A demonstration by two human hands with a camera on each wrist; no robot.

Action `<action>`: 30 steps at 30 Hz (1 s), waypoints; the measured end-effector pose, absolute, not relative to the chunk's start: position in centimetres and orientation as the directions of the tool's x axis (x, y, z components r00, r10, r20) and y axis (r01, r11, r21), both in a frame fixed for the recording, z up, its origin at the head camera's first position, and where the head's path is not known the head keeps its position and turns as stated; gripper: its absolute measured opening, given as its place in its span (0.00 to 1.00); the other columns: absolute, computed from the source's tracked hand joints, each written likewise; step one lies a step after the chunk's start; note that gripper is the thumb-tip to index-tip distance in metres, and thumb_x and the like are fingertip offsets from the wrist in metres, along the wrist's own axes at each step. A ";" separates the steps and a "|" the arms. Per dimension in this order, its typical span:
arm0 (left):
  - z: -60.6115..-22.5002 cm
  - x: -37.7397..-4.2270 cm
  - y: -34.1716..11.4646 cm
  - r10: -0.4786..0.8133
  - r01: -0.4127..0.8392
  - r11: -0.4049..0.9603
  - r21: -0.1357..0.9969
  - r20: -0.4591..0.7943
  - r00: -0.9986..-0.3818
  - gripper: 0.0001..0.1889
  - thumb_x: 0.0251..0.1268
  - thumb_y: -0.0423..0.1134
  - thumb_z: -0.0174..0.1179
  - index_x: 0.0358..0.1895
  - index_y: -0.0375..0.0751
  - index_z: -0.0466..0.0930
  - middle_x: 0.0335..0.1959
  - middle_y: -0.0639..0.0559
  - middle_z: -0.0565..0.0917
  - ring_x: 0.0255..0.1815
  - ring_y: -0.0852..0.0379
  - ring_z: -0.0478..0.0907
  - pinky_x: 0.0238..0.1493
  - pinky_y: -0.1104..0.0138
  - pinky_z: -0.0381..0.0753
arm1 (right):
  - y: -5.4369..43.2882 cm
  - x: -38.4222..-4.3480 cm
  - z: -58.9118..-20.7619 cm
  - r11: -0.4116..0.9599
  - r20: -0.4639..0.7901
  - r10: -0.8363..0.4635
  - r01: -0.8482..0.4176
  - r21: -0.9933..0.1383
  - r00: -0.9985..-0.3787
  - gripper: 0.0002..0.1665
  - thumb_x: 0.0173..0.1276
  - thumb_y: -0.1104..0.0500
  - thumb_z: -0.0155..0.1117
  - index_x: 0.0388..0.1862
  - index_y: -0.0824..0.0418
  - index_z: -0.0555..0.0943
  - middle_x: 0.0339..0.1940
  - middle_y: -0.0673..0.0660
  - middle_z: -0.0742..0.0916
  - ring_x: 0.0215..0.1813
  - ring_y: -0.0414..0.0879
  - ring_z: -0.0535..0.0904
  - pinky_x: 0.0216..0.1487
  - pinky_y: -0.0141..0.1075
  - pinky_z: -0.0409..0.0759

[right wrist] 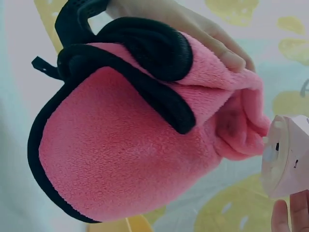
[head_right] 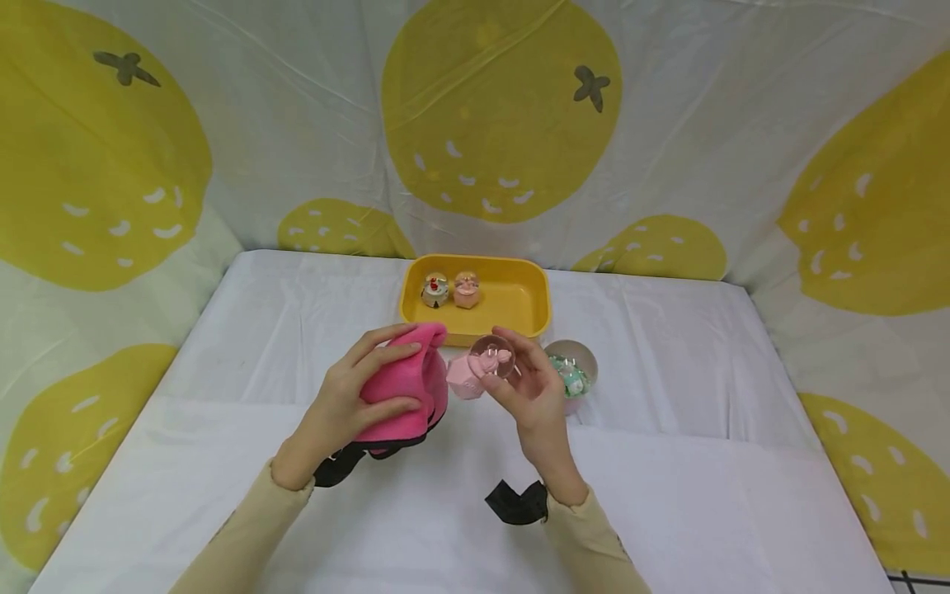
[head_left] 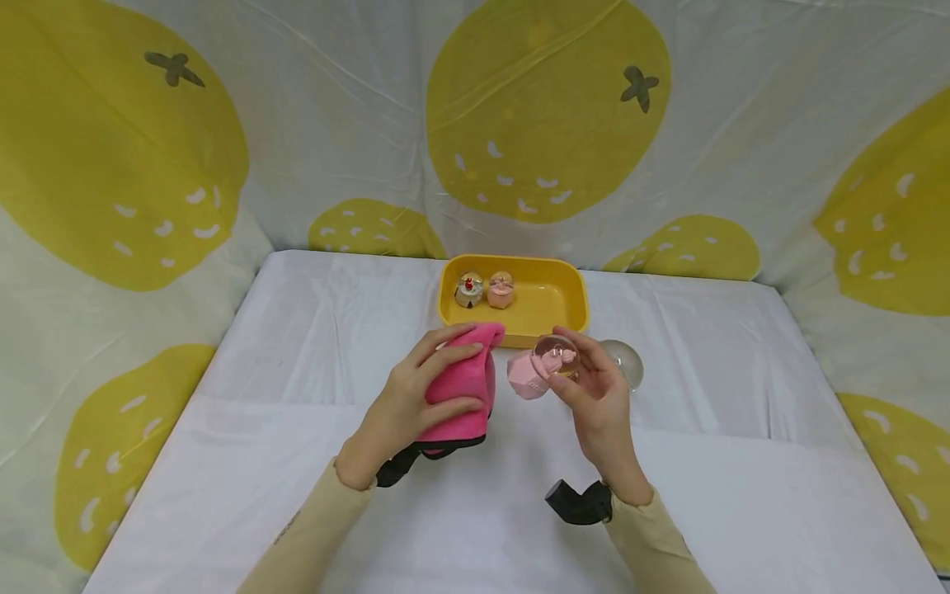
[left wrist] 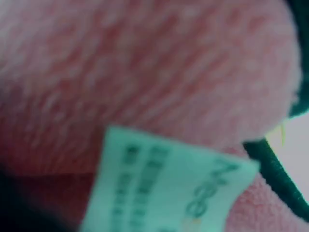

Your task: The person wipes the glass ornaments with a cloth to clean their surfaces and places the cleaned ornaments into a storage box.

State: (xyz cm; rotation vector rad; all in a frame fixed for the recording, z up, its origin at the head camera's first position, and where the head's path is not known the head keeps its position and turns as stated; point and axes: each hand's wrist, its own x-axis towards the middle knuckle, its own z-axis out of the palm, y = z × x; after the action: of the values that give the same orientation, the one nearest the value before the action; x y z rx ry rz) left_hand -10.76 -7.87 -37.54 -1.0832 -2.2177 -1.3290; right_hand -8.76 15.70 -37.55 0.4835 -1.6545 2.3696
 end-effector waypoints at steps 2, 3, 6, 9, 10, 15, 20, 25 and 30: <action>-37.7 -10.8 -8.1 0.430 0.739 0.279 0.613 0.609 -0.667 0.31 0.52 0.41 0.73 0.61 0.43 0.73 0.64 0.46 0.68 0.63 0.48 0.67 0.53 0.61 0.78 | 15.9 -8.9 -37.4 -0.359 0.378 -0.026 -0.344 -0.868 -0.926 0.25 0.62 0.76 0.57 0.59 0.67 0.74 0.57 0.61 0.79 0.57 0.51 0.74 0.56 0.33 0.75; -37.7 -10.8 -8.3 0.428 0.732 0.285 0.618 0.602 -0.674 0.31 0.52 0.42 0.72 0.61 0.43 0.72 0.65 0.47 0.68 0.64 0.49 0.67 0.53 0.61 0.78 | 16.0 -9.0 -37.4 -0.363 0.377 -0.033 -0.340 -0.868 -0.926 0.25 0.62 0.76 0.56 0.59 0.67 0.73 0.57 0.61 0.78 0.57 0.51 0.73 0.57 0.33 0.75; -37.8 -10.8 -8.7 0.422 0.716 0.304 0.629 0.585 -0.693 0.31 0.54 0.43 0.71 0.62 0.45 0.72 0.66 0.49 0.67 0.65 0.51 0.66 0.54 0.61 0.77 | 16.3 -9.6 -37.3 -0.360 0.385 -0.039 -0.346 -0.866 -0.922 0.25 0.61 0.76 0.56 0.59 0.69 0.73 0.56 0.63 0.79 0.57 0.52 0.73 0.57 0.33 0.74; -37.8 -10.8 -9.0 0.419 0.705 0.324 0.630 0.573 -0.705 0.32 0.53 0.41 0.72 0.63 0.45 0.71 0.67 0.50 0.67 0.65 0.52 0.66 0.53 0.61 0.78 | 16.7 -10.3 -37.1 -0.326 0.390 -0.024 -0.362 -0.874 -0.921 0.25 0.60 0.76 0.56 0.58 0.71 0.73 0.54 0.63 0.80 0.55 0.52 0.74 0.57 0.34 0.74; -37.8 -10.8 -9.1 0.418 0.703 0.331 0.629 0.570 -0.707 0.32 0.53 0.40 0.72 0.63 0.45 0.71 0.67 0.50 0.67 0.65 0.52 0.66 0.53 0.61 0.78 | 16.7 -10.5 -37.0 -0.310 0.385 -0.015 -0.362 -0.879 -0.923 0.25 0.60 0.76 0.56 0.58 0.72 0.73 0.54 0.63 0.80 0.55 0.52 0.74 0.58 0.34 0.74; -37.9 -10.8 -9.4 0.412 0.697 0.347 0.627 0.566 -0.714 0.34 0.50 0.34 0.73 0.64 0.44 0.71 0.67 0.49 0.66 0.64 0.51 0.66 0.52 0.59 0.79 | 17.2 -11.9 -36.5 -0.207 0.306 0.017 -0.302 -0.931 -0.952 0.27 0.62 0.75 0.59 0.61 0.70 0.72 0.58 0.61 0.77 0.59 0.51 0.72 0.61 0.33 0.70; -38.0 -10.7 -9.6 0.406 0.688 0.346 0.638 0.559 -0.723 0.34 0.50 0.32 0.73 0.63 0.43 0.72 0.67 0.49 0.67 0.64 0.51 0.67 0.51 0.58 0.79 | 17.5 -13.9 -36.3 -0.112 0.263 0.034 -0.265 -0.958 -0.964 0.28 0.64 0.70 0.62 0.64 0.68 0.70 0.60 0.59 0.76 0.61 0.49 0.71 0.63 0.33 0.68; -38.2 -10.6 -9.7 0.407 0.681 0.342 0.648 0.551 -0.729 0.33 0.51 0.32 0.73 0.63 0.44 0.72 0.67 0.50 0.67 0.63 0.52 0.67 0.50 0.58 0.80 | 17.3 -16.1 -36.5 -0.073 0.256 0.036 -0.258 -0.964 -0.966 0.29 0.66 0.67 0.63 0.66 0.68 0.69 0.61 0.58 0.75 0.60 0.49 0.70 0.64 0.34 0.67; -38.5 -10.5 -9.6 0.409 0.679 0.337 0.652 0.548 -0.730 0.33 0.50 0.32 0.73 0.63 0.44 0.72 0.67 0.49 0.67 0.63 0.51 0.67 0.50 0.59 0.80 | 17.1 -18.2 -36.8 -0.031 0.249 0.023 -0.250 -0.968 -0.968 0.28 0.68 0.68 0.60 0.67 0.68 0.68 0.62 0.59 0.74 0.60 0.48 0.69 0.65 0.38 0.65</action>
State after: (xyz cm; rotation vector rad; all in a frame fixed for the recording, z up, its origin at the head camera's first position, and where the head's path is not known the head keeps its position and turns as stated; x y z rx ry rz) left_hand -10.48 -9.60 -38.49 -0.9735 -2.3180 -1.3433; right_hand -18.20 17.07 -36.81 0.2437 -2.0434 2.1137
